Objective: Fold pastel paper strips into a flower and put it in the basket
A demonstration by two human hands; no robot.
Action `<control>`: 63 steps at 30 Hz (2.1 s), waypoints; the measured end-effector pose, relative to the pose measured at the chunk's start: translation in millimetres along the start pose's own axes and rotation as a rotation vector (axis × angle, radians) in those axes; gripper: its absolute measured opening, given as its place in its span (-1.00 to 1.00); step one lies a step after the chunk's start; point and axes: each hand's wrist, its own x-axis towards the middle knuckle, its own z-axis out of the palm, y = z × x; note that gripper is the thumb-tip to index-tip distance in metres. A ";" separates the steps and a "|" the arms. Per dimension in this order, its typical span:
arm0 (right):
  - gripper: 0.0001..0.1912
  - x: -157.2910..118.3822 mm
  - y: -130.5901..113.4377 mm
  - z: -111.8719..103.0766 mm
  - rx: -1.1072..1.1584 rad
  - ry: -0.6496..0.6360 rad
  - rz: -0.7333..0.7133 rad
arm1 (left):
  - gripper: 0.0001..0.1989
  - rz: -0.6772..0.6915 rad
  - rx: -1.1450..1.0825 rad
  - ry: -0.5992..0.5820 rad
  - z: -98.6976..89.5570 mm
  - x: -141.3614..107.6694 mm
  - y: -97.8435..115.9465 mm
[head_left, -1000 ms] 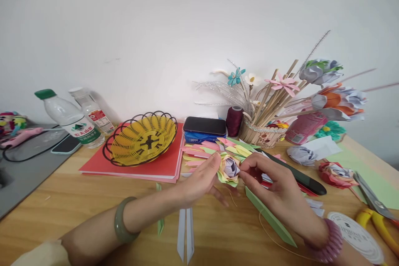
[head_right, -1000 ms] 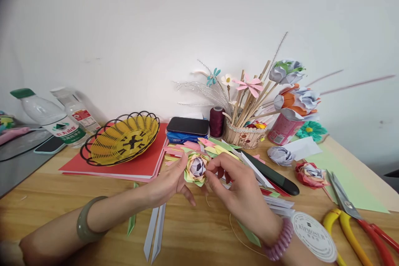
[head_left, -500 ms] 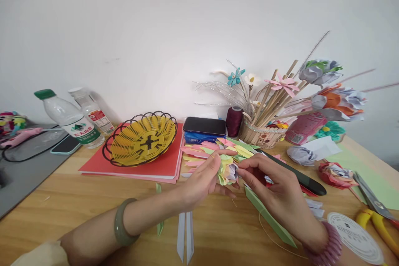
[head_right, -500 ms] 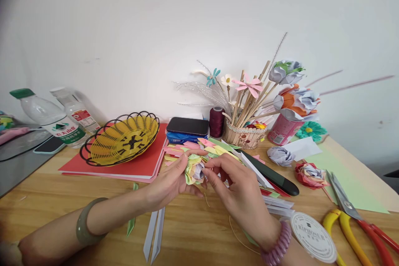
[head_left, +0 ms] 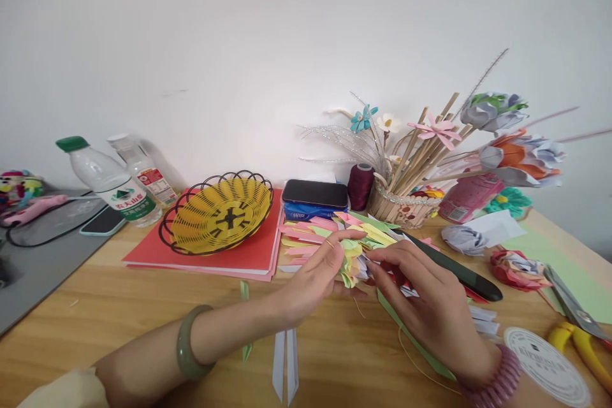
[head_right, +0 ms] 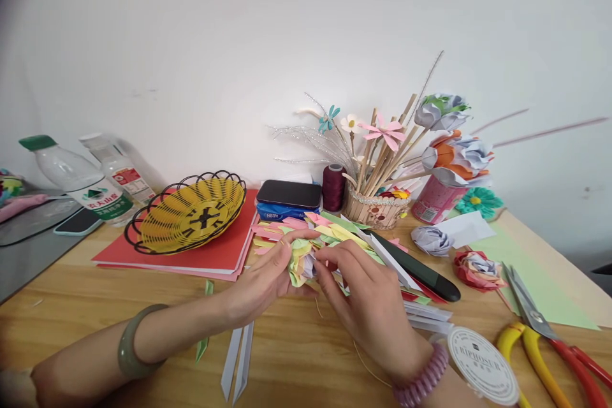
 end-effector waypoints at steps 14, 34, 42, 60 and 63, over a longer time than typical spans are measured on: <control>-0.93 0.6 -6.8 1.9 0.086 0.069 0.165 | -0.64 0.096 -0.072 0.006 3.9 -2.7 -4.8; -0.93 -0.2 -3.8 0.5 0.027 0.070 0.118 | -0.61 0.171 0.063 0.064 3.5 -4.1 -5.9; -0.94 -2.5 -2.9 1.7 0.028 0.052 0.092 | -0.61 0.192 0.070 0.075 4.0 -3.9 -7.4; -0.78 -0.9 1.1 -2.0 -0.055 0.105 -0.098 | -0.58 0.106 0.133 0.095 2.8 -4.8 -4.9; -0.78 -1.8 1.5 -1.8 -0.012 0.081 -0.067 | -0.57 0.119 0.124 0.115 3.1 -4.3 -5.0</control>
